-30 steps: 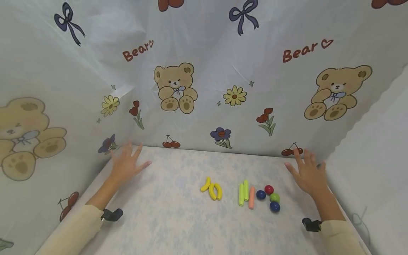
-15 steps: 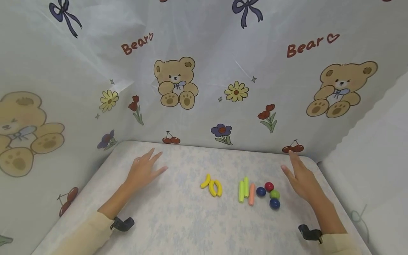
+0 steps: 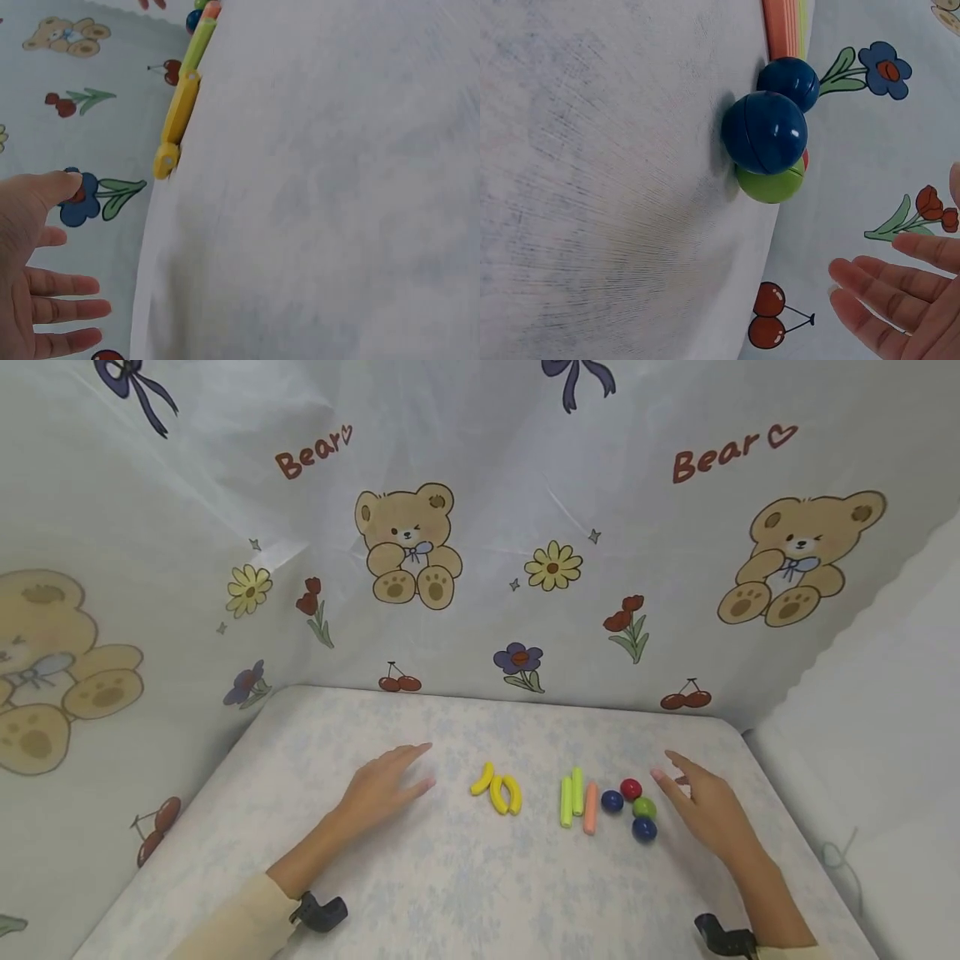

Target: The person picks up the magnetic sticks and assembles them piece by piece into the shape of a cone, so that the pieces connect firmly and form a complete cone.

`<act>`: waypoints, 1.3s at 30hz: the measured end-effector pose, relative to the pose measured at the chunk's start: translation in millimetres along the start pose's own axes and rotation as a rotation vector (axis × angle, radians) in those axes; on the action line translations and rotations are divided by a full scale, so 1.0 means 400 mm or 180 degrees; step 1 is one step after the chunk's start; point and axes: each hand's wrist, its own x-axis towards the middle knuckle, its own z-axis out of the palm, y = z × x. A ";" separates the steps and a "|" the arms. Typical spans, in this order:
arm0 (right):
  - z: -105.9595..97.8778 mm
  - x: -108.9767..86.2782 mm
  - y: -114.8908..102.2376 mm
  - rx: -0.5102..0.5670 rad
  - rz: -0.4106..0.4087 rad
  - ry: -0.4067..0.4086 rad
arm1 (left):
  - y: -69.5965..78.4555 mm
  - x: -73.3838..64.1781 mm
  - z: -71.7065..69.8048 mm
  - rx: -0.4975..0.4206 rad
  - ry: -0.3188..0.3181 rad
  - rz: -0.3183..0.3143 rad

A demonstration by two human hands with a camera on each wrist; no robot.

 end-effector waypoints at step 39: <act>0.080 -0.036 -0.040 0.0230 0.0695 -0.0782 | 0.161 0.144 0.178 0.0498 -0.0497 -0.0045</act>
